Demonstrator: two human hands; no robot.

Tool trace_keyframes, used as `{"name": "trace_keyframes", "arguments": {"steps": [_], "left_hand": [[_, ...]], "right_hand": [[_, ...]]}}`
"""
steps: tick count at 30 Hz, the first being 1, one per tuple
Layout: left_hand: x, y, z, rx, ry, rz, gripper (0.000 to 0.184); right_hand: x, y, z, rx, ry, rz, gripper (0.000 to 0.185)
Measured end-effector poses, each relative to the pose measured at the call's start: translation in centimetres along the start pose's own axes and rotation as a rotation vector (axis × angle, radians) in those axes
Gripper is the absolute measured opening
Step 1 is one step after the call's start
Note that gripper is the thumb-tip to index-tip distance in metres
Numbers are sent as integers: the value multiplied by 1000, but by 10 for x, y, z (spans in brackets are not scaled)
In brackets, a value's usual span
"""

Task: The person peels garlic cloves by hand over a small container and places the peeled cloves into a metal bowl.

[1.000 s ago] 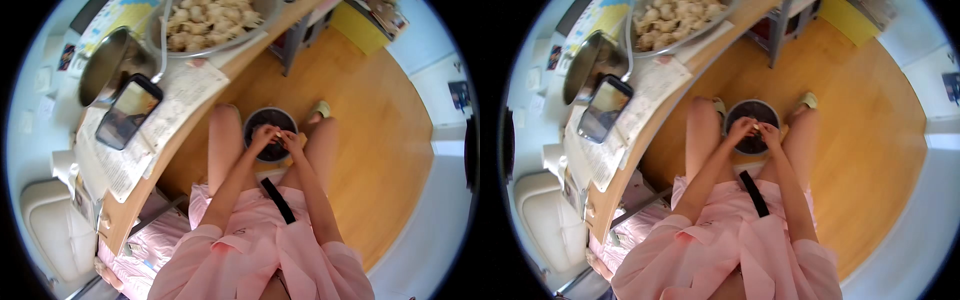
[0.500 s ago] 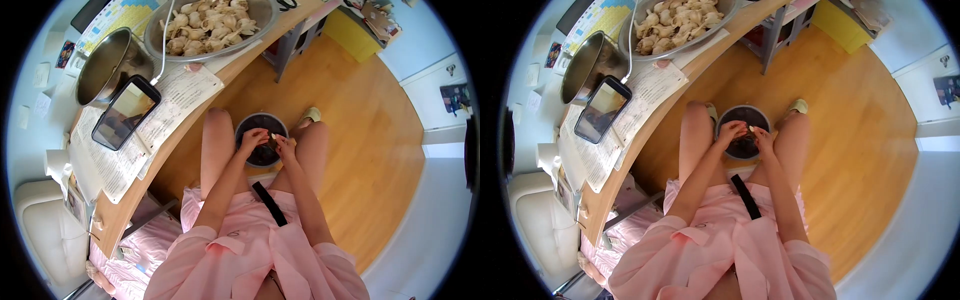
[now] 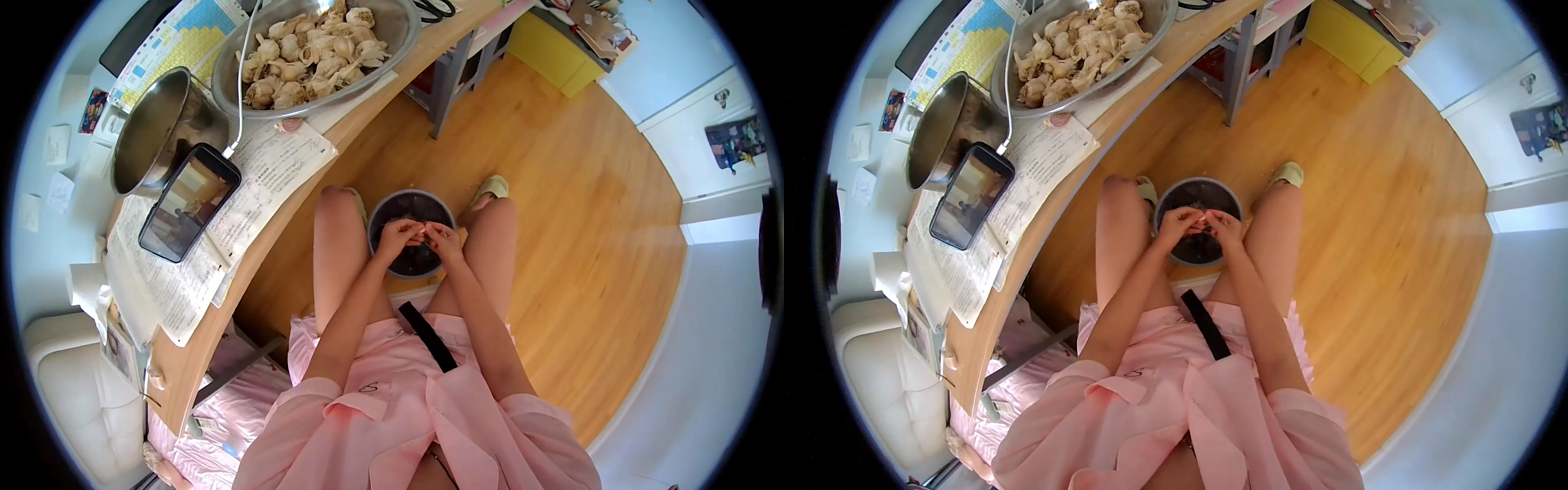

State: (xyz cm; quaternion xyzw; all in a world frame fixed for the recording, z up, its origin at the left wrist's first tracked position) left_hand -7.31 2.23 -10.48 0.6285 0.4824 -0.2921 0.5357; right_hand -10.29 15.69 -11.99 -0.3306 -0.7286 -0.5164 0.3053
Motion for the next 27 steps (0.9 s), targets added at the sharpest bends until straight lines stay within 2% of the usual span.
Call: {"name": "trace_keyframes", "arguments": {"steps": [4,8,13,15,16,17,18,19,20,23,26,27], "left_hand": [[-22,11,-4,5,-65,-38,19],[-87,63,-13,7,-265,-262,17],[-257,186,-30,-71,-402,-573,17],[-325,233,-20,-255,-779,-784,21],[-350,250,-4,-413,-695,-751,22],[-387,269,4,-596,-994,-940,22],[-408,275,23,-772,-823,-861,18],[-433,279,36,-861,-889,-925,17],[-449,278,53,-943,-958,-873,17],[-468,264,95,-1173,-1198,-802,21],[-453,272,68,-1367,-1448,-1043,19],[-438,274,51,-1310,-1416,-1102,17]], "right_hand": [[1,4,-5,-8,-196,-73,24],[-4,0,0,-23,-32,-95,31],[-5,5,-11,50,14,-208,31],[-15,-1,-11,95,4,-210,27],[-17,2,-12,99,-15,-216,25],[-17,1,-14,106,-38,-216,23],[-17,1,-16,112,-58,-217,22],[-16,2,-17,133,-69,-206,25],[-14,2,-19,155,-80,-192,29],[-23,1,-9,184,-108,-169,38],[-9,9,-21,214,-86,-124,44],[0,17,-22,217,-67,-109,45]]}}
Point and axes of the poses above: each hand's wrist, its own y-axis away from the middle knuckle, its own z-axis out of the back of the hand, x = y × z, the point moved 6 cm from there along -y, towards the middle knuckle, and after that the axes turned 4 degrees about -y, right-handed, at the moved point
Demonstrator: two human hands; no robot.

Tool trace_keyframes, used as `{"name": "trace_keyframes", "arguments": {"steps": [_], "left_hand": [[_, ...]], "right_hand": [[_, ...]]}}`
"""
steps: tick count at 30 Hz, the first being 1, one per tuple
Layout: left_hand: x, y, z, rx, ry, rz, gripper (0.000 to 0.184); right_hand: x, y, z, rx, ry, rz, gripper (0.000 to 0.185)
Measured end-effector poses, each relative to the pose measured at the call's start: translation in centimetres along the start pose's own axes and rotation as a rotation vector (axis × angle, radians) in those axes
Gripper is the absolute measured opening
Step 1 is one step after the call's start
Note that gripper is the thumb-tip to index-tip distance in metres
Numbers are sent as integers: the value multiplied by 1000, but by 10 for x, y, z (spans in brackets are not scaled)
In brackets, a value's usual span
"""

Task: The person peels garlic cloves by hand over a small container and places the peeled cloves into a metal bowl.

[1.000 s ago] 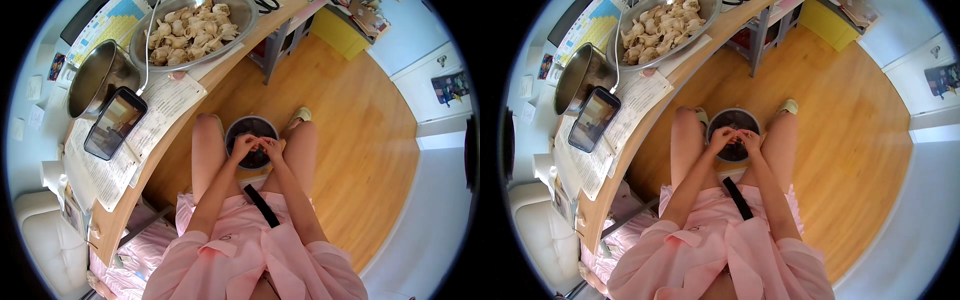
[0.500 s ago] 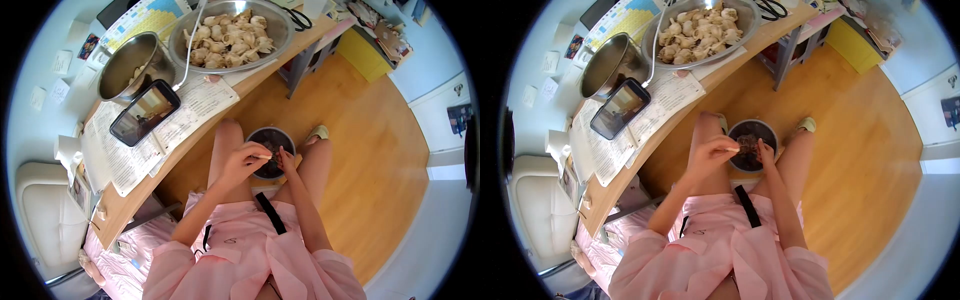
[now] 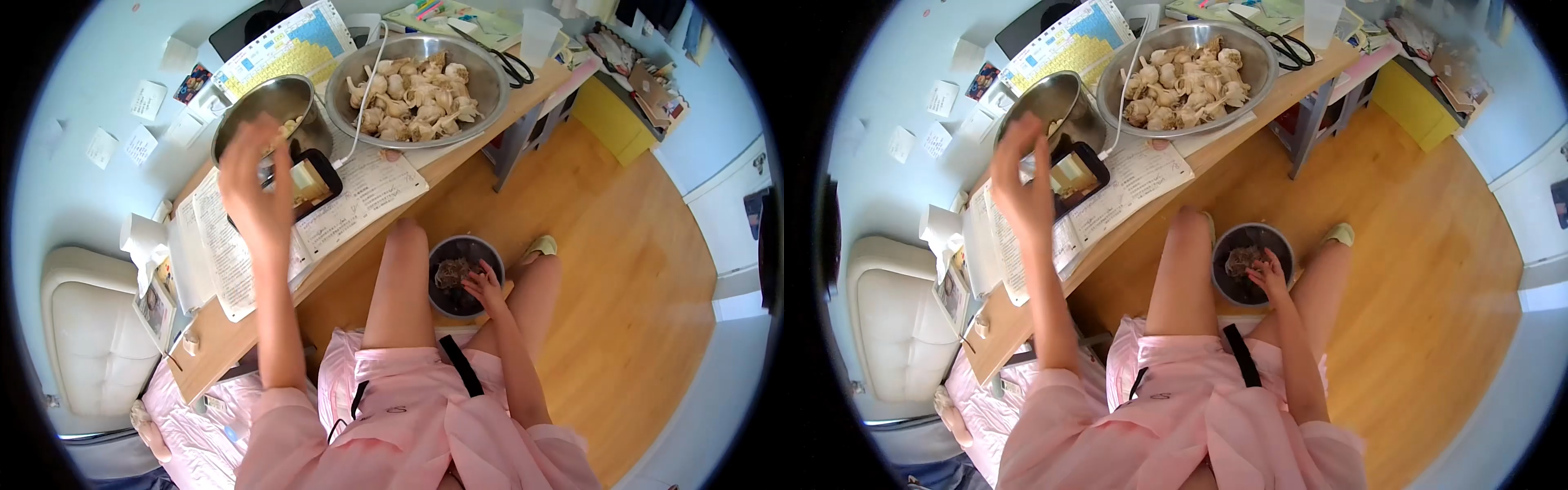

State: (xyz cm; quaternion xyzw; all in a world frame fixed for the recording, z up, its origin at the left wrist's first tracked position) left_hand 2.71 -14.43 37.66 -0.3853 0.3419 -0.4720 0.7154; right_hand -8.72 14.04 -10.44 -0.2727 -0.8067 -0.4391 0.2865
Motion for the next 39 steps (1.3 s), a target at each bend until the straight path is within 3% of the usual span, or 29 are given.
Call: {"name": "trace_keyframes", "arguments": {"steps": [3,6,8,11,12,14,16,19,22,29,33,36,37,39], "left_hand": [[-53,85,-7,64,333,-43,16],[-109,178,-59,384,697,-45,8],[-124,254,-119,511,786,253,13],[-128,334,-180,805,814,329,15],[-122,360,-204,806,851,412,16],[-113,386,-234,882,1025,719,16],[-113,399,-258,828,1221,772,16],[-124,410,-263,1127,1276,845,19],[-131,391,-243,938,1145,421,23],[-126,401,-250,1062,1248,679,22],[-126,398,-248,996,1065,568,17],[-132,380,-231,858,897,329,18],[-135,389,-234,1065,807,349,22],[-134,388,-232,1093,734,390,25]], "right_hand": [[14,18,-17,97,66,60,46],[20,26,-26,203,145,132,47],[21,33,-31,188,203,181,48],[13,30,-17,151,211,202,42],[14,28,-15,184,192,232,41],[13,26,-12,137,159,169,46],[14,25,-14,77,166,129,51],[8,14,-14,49,162,119,57],[1,5,-12,56,190,111,61],[1,3,-14,121,219,59,61],[-6,-7,-2,-82,197,53,60],[-9,-5,-12,-2,123,-30,56],[-13,-2,-12,-78,106,-123,47],[-12,2,-19,1,-5,-121,42]]}}
Point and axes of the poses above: each hand's wrist, its own y-axis away from the middle knuckle, its own z-axis out of the back of the hand, x = y × z, the point moved 6 cm from there along -y, towards the middle knuckle, and after that the axes turned 4 degrees about -y, right-handed, at the moved point
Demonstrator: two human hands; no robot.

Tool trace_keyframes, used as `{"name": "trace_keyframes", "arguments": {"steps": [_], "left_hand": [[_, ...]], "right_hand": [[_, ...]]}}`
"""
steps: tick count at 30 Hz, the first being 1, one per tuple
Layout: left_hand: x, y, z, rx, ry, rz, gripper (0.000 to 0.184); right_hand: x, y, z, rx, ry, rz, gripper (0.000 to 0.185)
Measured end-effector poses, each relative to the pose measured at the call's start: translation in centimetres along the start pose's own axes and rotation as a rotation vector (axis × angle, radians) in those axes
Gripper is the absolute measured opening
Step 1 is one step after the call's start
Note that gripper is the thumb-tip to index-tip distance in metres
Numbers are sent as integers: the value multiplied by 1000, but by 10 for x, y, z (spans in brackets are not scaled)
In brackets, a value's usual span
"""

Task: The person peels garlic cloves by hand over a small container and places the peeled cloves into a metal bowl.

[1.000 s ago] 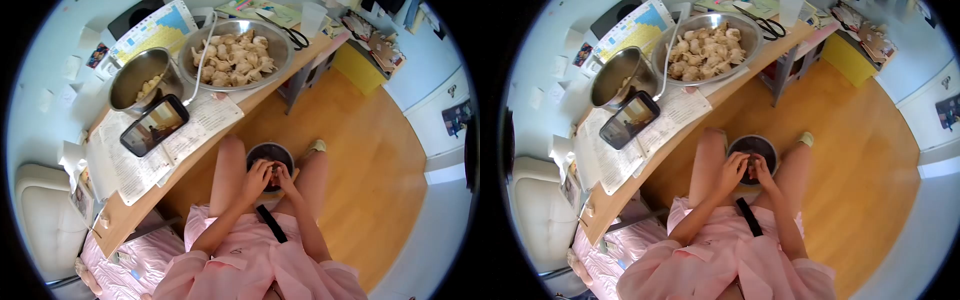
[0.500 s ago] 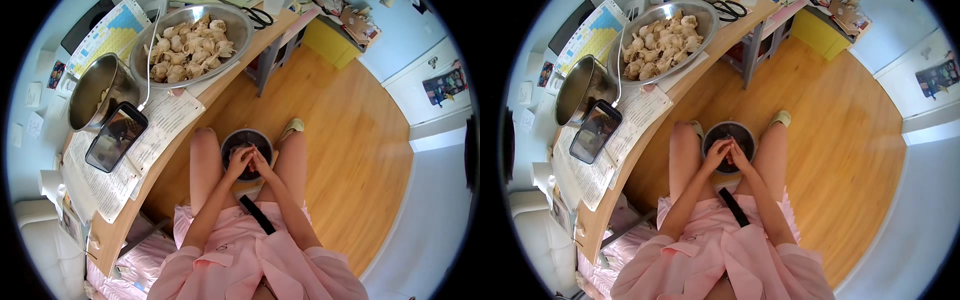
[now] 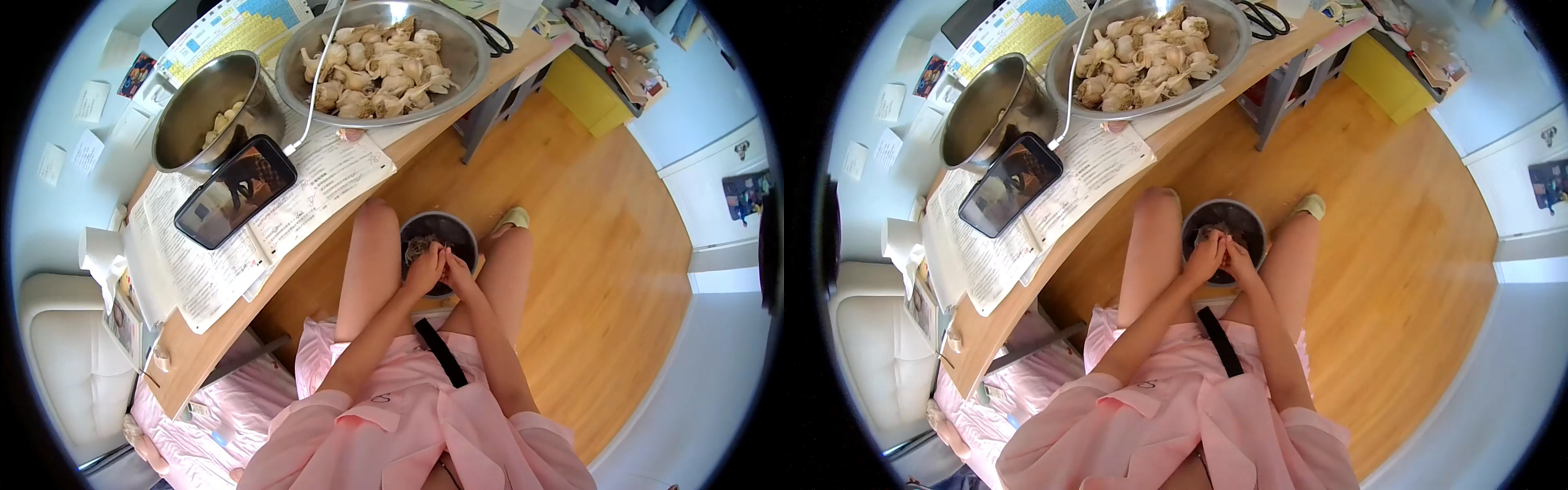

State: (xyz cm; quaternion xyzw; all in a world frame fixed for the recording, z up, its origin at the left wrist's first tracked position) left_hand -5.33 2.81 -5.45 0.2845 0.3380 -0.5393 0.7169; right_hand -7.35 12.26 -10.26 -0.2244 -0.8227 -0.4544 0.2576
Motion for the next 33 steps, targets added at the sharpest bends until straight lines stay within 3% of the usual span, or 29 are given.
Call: {"name": "trace_keyframes", "arguments": {"steps": [10,13,16,19,22,25,28,33], "left_hand": [[21,-10,-17,-2,50,-27,24],[34,-16,-25,78,349,44,25],[33,-16,-24,81,417,78,25],[27,-11,-11,-279,230,-39,22],[42,-11,-23,-105,402,151,20],[32,-11,-18,-33,619,103,19],[35,-17,-10,-82,745,67,20],[41,-13,-14,-72,859,183,24]], "right_hand": [[-7,-12,8,60,7,114,32],[1,-6,1,123,23,186,30],[9,1,-3,48,13,200,32],[11,0,-7,-15,29,245,31],[0,-10,13,-205,-80,203,26],[-10,-14,30,-235,-261,-48,21],[3,-1,11,-161,-99,13,26],[11,6,-5,-40,43,150,30]]}}
Point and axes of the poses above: each hand's wrist, its own y-axis away from the middle knuckle, its own z-axis out of the back of the hand, x = y × z, the point moved 6 cm from there along -y, towards the middle knuckle, and after that the axes turned 4 degrees about -y, right-handed, at the moved point
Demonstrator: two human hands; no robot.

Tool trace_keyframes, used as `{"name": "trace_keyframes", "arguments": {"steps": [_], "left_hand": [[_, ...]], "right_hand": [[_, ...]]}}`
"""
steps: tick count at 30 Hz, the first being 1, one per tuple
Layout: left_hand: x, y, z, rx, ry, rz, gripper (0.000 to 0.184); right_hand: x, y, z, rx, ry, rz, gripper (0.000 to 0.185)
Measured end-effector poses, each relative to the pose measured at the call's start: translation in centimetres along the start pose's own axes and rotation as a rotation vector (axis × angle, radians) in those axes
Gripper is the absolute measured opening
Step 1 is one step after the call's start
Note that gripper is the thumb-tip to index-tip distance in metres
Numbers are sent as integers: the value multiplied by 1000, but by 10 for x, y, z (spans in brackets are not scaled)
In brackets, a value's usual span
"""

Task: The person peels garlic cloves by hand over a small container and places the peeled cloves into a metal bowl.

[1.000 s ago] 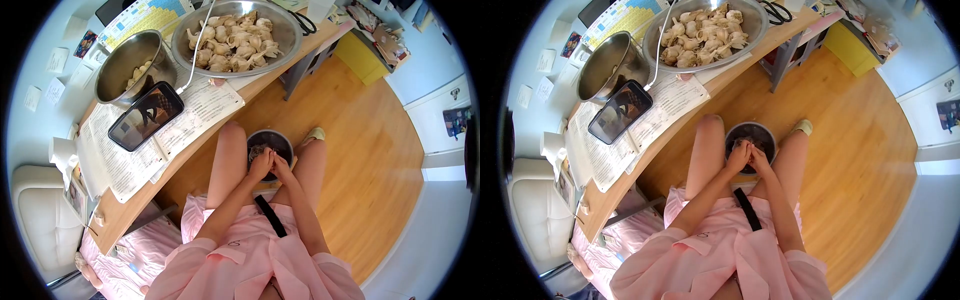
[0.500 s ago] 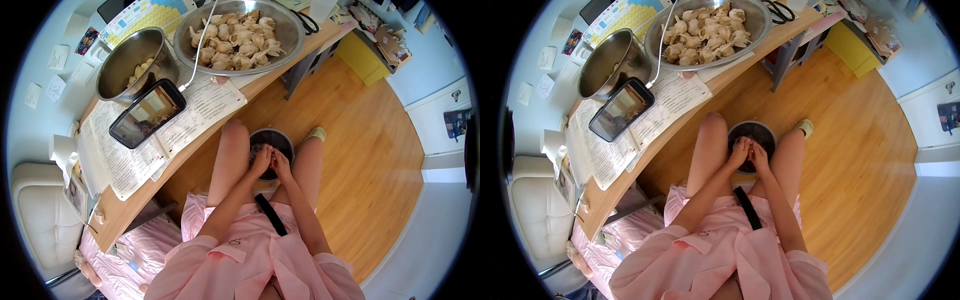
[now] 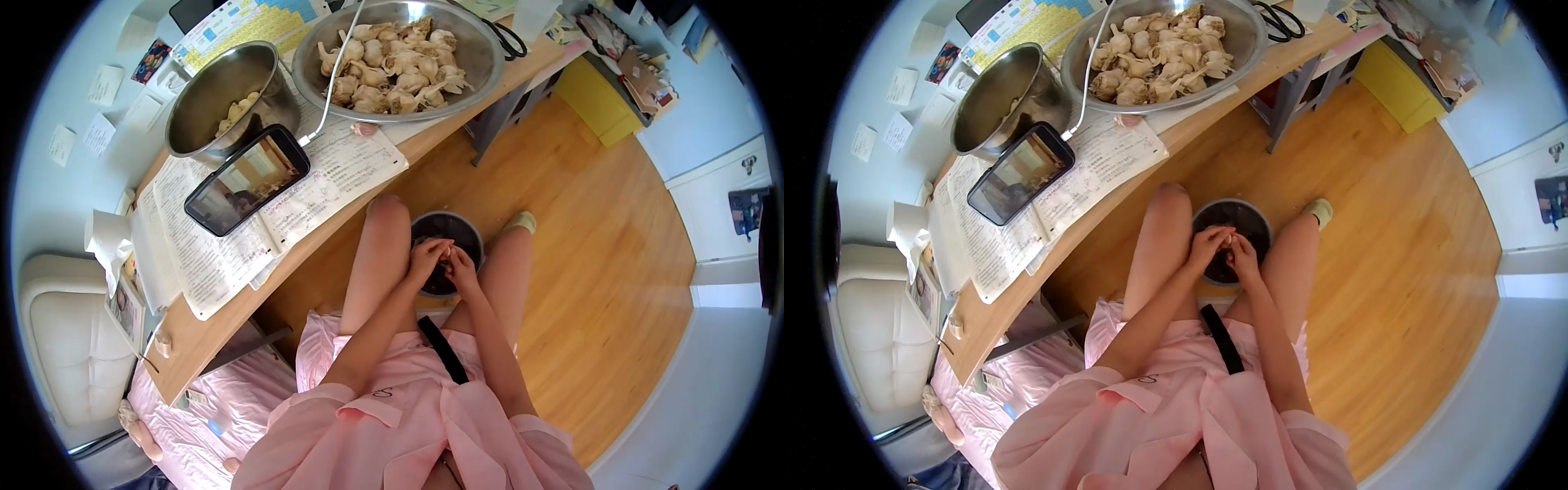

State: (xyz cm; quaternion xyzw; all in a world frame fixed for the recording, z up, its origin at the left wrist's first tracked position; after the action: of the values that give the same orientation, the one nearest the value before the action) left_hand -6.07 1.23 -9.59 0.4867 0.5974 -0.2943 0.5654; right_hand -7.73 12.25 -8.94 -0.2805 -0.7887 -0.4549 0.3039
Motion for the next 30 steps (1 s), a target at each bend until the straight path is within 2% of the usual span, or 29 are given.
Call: {"name": "trace_keyframes", "arguments": {"steps": [4,8,13,16,20,23,28,30], "left_hand": [[-4,3,1,-8,1,79,24],[-13,4,2,-109,-99,-12,21],[-16,3,1,-34,-133,50,20],[-32,1,0,-6,-273,-203,18],[-57,8,-10,107,-329,-239,17],[-71,9,-7,235,-425,-158,11],[-87,5,-11,327,-877,-326,10],[-83,4,-12,387,-1072,-411,12]], "right_hand": [[-1,-6,3,82,14,-4,29],[13,2,-5,103,61,89,32],[9,-4,6,54,73,169,26],[11,-5,8,51,51,156,26],[14,-4,10,55,-29,136,26],[11,-4,9,103,-82,69,26],[7,-6,2,98,-154,39,23],[5,-10,4,90,20,133,23]]}}
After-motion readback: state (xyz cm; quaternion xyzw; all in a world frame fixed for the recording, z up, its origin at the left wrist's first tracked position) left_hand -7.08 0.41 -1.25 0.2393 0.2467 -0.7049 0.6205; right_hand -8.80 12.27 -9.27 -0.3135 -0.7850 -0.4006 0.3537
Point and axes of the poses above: each hand's wrist, its own y-axis away from the middle knuckle, its own z-axis out of the back of the hand, x = y × z, the point moved 6 cm from there along -y, towards the middle knuckle, and after that the axes turned 4 degrees about -y, right-handed, at the moved point
